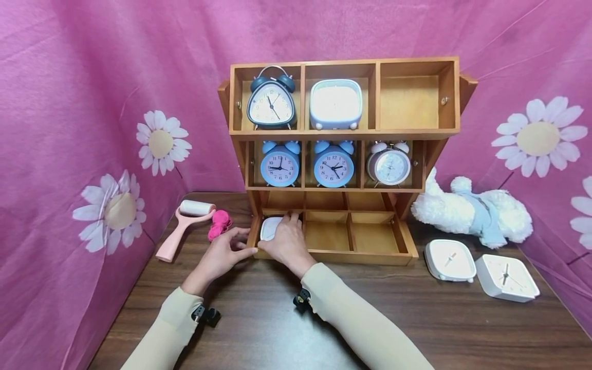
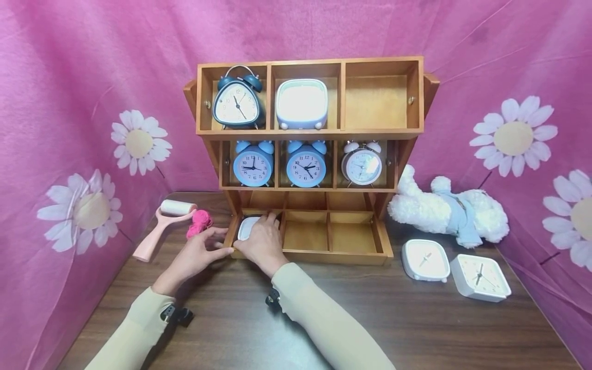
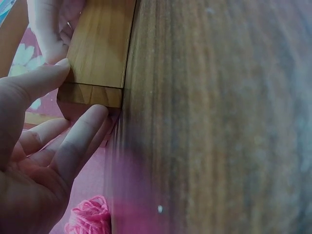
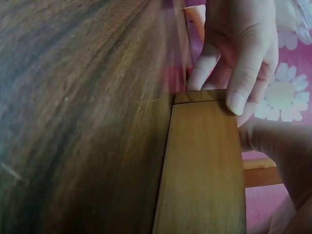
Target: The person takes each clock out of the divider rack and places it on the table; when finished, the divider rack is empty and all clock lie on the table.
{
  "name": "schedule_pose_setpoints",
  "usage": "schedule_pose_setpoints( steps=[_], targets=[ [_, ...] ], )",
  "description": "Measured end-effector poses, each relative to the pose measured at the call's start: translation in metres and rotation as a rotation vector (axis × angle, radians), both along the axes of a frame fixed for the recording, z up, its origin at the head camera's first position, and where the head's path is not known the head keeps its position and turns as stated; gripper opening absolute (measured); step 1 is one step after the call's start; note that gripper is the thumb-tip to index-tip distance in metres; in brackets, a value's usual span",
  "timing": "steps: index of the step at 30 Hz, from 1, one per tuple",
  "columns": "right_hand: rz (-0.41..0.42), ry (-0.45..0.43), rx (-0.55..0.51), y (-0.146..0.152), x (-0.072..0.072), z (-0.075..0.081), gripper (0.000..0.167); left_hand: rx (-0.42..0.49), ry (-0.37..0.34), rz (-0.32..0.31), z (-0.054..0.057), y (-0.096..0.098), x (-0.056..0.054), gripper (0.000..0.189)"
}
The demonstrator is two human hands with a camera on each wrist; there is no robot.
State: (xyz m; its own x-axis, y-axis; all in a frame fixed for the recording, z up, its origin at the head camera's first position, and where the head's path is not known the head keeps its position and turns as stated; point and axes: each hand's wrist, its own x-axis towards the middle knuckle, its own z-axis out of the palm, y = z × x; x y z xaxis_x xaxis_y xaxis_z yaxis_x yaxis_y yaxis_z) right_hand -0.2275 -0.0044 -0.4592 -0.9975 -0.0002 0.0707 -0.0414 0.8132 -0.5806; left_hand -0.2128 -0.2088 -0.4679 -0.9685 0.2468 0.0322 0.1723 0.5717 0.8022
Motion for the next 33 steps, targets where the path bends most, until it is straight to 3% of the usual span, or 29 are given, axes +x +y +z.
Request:
schedule_pose_setpoints(
  steps=[3,8,10,15,17,26,33],
  targets=[
    [0.005,0.005,0.000,0.001,0.004,0.005,0.116,0.000,-0.002,-0.001,0.000,0.000,0.000,0.055],
    [-0.008,0.085,-0.014,0.001,-0.004,-0.013,0.115,-0.011,0.005,-0.004,-0.002,0.000,-0.001,0.056],
    [-0.019,0.126,0.003,0.001,-0.011,-0.027,0.111,-0.009,0.004,-0.003,-0.002,0.000,-0.002,0.056],
    [0.001,0.124,-0.020,0.004,-0.002,-0.011,0.107,-0.001,0.001,-0.006,-0.002,0.000,-0.002,0.055],
    [0.015,0.098,-0.040,0.005,0.006,0.006,0.106,0.001,-0.002,-0.006,-0.002,0.000,-0.002,0.055],
    [0.001,0.138,-0.007,0.007,0.012,0.025,0.101,0.005,-0.010,-0.007,-0.002,0.000,-0.001,0.055],
    [0.023,0.171,-0.045,0.009,0.022,0.036,0.096,0.005,-0.007,-0.014,-0.001,0.000,-0.001,0.054]
  ],
)
